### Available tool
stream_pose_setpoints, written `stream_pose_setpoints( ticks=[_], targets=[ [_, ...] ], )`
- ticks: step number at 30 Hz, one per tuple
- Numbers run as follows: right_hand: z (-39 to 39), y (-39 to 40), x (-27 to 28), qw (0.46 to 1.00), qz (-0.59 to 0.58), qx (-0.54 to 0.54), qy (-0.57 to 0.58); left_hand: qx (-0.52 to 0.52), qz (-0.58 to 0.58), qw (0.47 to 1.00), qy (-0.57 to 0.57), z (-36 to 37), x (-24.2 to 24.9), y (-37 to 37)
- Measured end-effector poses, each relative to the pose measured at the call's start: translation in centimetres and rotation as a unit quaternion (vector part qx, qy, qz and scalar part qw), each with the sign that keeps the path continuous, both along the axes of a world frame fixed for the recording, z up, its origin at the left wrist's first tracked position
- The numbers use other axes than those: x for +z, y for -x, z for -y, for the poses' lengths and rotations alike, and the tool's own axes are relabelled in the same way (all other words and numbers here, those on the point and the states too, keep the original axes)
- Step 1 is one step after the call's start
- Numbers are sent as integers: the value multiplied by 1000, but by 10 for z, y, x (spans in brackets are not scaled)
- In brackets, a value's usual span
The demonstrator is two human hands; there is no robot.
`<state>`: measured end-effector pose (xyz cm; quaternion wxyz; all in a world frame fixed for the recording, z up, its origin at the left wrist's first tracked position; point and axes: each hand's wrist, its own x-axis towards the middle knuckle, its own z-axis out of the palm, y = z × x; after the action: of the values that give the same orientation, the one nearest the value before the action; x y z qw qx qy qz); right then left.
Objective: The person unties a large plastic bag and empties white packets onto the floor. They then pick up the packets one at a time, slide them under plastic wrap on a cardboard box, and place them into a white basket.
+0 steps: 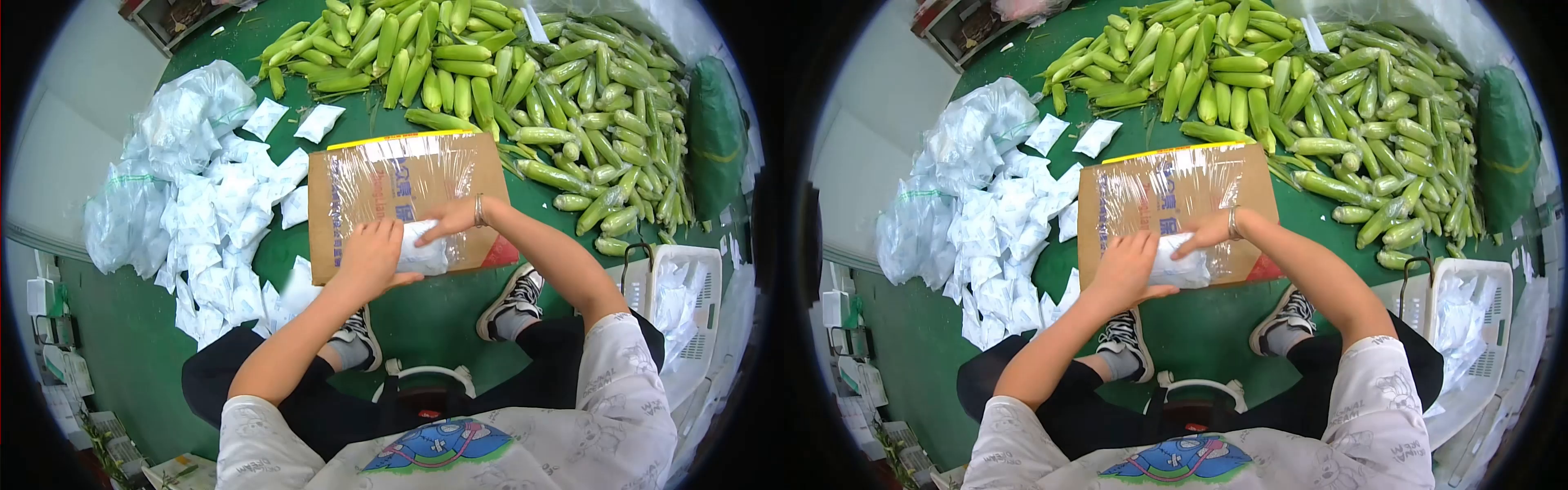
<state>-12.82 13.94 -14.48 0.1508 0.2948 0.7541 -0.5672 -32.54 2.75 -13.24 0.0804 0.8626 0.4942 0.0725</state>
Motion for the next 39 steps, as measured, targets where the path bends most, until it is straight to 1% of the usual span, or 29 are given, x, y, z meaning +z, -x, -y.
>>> stream_pose_setpoints(
  ticks=[1, 3, 5, 7, 10, 11, 12, 13, 14, 15, 17, 19, 20, 21, 22, 23, 24, 25, 26, 27, 29, 30, 31, 32, 33, 35, 36, 38, 39],
  targets=[
    [-9, 7, -11, 1000, 0, 0, -3, 6, 1, 1000, -19, -8, -13, -2],
    [-26, 13, -39, 964, -27, -211, 160, 42, 16, 999, 1, -34, -45, -2],
    [-30, 8, -25, 982, -65, -141, 105, 76, 224, 966, 100, -53, -69, 3],
    [-31, 6, -35, 990, -50, -96, 86, 89, 191, 969, 130, -53, -69, -3],
    [-17, 7, -82, 995, -76, -58, 40, 30, 290, 930, 223, -38, -83, -21],
    [-13, 8, -101, 993, -116, -32, -8, 44, 196, 899, 389, -34, -77, -27],
    [-5, 8, -110, 987, -154, -7, -54, 22, 243, 841, 482, -20, -50, -39],
    [4, 7, -105, 987, -153, -8, -55, 22, 258, 722, 641, 3, -83, -47],
    [14, 6, -96, 983, -147, -17, -111, -31, 148, 719, 679, 22, -48, -64],
    [24, 6, -85, 975, -141, -25, -168, -101, 207, 653, 722, 64, -78, -68],
    [41, 7, -72, 971, -110, -23, -211, -263, 314, 693, 593, 154, -98, -72],
    [65, 5, -64, 954, -160, -94, -234, -81, 379, 413, 824, 185, -89, -89],
    [84, -4, -53, 959, -193, -123, -169, -156, 368, 712, 577, 188, -75, -91],
    [106, -13, -37, 960, -192, -120, -166, -107, 431, 687, 576, 189, -67, -90],
    [126, -26, -24, 962, -242, -120, 34, -47, 503, 643, 575, 185, -70, -90],
    [144, -34, -16, 924, -279, -118, 232, 19, 605, 510, 611, 174, -74, -89],
    [165, -37, -13, 944, -252, -209, 26, 52, 687, 329, 645, 160, -80, -85],
    [185, -38, -12, 915, -213, -292, -178, 41, 725, 183, 663, 146, -90, -78],
    [186, -37, -19, 871, -196, -426, -147, 41, 736, 114, 666, 138, -93, -71],
    [179, -41, -27, 831, -124, -540, -44, 69, 751, 118, 647, 137, -82, -63],
    [165, -44, -65, 787, -116, -589, -145, 276, 801, 303, 437, 142, -20, -71],
    [168, -34, -55, 787, -124, -586, -148, 273, 803, 307, 431, 145, -26, -75],
    [178, -16, -35, 807, -57, -541, -229, 420, 674, 558, 240, 151, -40, -81],
    [194, 1, -12, 818, 12, -487, -307, 514, 452, 728, 19, 159, -52, -83],
    [208, 14, 14, 820, 5, -480, -310, 548, 483, 683, 4, 152, -54, -81],
    [227, 34, 57, 851, 47, -286, -437, 529, 523, 664, -77, 131, -84, -67],
    [236, 35, 50, 854, 43, -276, -440, 535, 524, 657, -83, 122, -100, -51],
    [252, 27, 29, 816, 34, -173, -550, 354, 676, 503, 405, 110, -120, -14],
    [261, 23, 39, 818, 29, -166, -550, 325, 649, 507, 464, 119, -96, -19]
  ],
)
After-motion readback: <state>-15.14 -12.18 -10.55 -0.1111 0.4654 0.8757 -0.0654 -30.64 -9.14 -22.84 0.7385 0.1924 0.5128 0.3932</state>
